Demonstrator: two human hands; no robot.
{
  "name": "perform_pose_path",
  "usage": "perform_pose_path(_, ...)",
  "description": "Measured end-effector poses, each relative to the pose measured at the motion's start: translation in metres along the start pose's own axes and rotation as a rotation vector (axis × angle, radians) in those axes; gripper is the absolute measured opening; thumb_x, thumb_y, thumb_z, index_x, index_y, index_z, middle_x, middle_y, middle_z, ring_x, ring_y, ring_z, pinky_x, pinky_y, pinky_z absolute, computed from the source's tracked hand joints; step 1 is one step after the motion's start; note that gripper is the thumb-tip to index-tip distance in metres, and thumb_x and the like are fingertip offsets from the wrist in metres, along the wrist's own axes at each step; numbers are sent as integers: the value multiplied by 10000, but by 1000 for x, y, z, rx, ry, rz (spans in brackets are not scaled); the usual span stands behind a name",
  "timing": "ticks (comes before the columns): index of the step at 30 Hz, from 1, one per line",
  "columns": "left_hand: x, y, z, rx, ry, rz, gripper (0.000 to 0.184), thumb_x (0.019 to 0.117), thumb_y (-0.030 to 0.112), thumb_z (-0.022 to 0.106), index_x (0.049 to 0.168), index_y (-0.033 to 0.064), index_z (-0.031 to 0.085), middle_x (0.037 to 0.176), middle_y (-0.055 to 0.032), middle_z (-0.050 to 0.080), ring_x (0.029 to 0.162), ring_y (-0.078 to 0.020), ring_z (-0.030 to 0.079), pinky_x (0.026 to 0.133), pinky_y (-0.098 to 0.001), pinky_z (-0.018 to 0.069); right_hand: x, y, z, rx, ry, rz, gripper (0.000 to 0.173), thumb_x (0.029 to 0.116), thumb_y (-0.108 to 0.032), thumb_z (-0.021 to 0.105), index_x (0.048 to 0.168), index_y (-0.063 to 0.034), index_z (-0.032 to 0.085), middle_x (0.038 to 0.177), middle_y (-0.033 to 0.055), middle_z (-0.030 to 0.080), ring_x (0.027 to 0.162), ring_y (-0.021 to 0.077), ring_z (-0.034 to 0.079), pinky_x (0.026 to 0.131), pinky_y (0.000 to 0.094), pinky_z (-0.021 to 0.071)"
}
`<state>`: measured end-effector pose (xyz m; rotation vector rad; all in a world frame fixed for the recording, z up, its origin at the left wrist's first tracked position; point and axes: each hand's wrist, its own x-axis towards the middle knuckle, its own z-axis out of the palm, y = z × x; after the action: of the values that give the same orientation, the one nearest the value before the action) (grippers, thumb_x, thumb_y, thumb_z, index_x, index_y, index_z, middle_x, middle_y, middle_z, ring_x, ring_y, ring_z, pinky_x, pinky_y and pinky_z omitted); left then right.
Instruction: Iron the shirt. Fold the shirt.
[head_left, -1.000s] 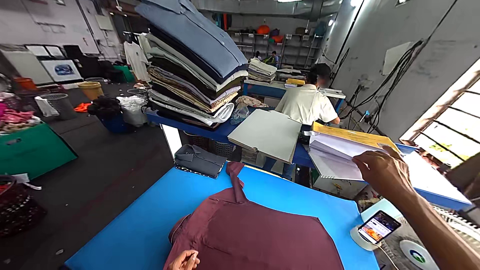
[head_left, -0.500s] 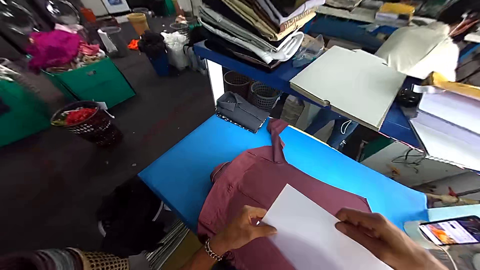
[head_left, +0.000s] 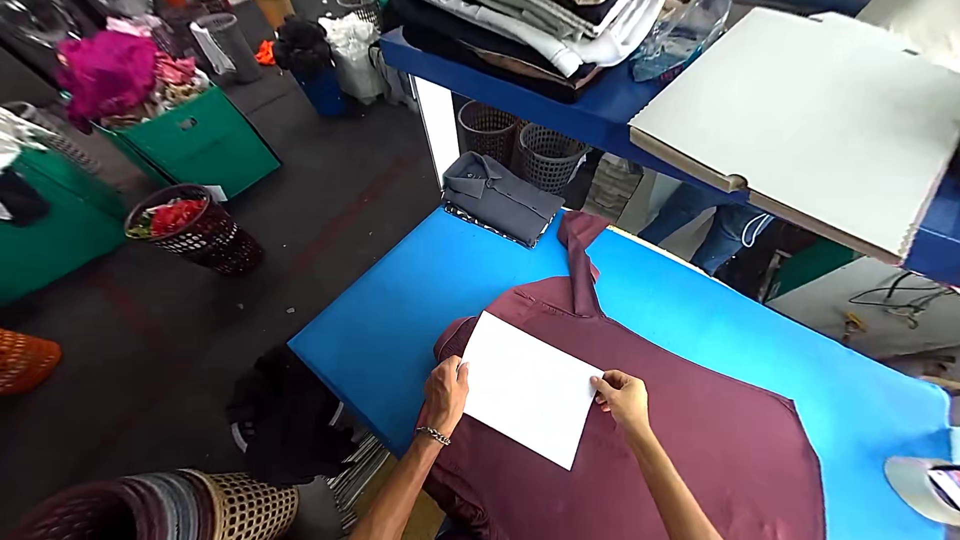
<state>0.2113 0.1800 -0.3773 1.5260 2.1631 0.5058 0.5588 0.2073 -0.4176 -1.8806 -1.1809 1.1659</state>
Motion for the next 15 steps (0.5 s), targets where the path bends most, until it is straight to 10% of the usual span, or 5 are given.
perform_pose_path(4,2,4,21,162,158,151,380,1043,225,576,1346,-1,614,1251,-199,665,1134,-345,672,942,-516,563,-16,0,17,-273,226,-144,192,958,-203,721,1098,-71,721,918,96,733,748,243,707,671,497,596)
perform_pose_path(7,7,8,34,248,144,478,498,1039,198,562,1505,34,503,1592,-185,430,1500,-314,386,1247,-519,296,-41,-3,23,-540,218,-389,338,983,-247,645,1252,-45,674,1175,179,676,1047,347,682,826,548,581)
perform_pose_path(12,64,30,47,422,36,545,549,1031,292,584,1471,-29,515,1601,-234,398,1523,-376,324,1260,-591,200,-17,28,-16,-790,94,-616,392,1030,-287,521,1322,-70,668,1407,171,608,1337,352,556,1125,571,426)
perform_pose_path(15,123,63,42,264,-60,298,543,1002,319,630,1408,-33,549,1366,-274,588,1297,-431,551,1084,-633,404,24,42,-106,-859,239,-362,412,1049,-153,456,1421,-14,564,1504,247,501,1403,446,469,1113,676,378)
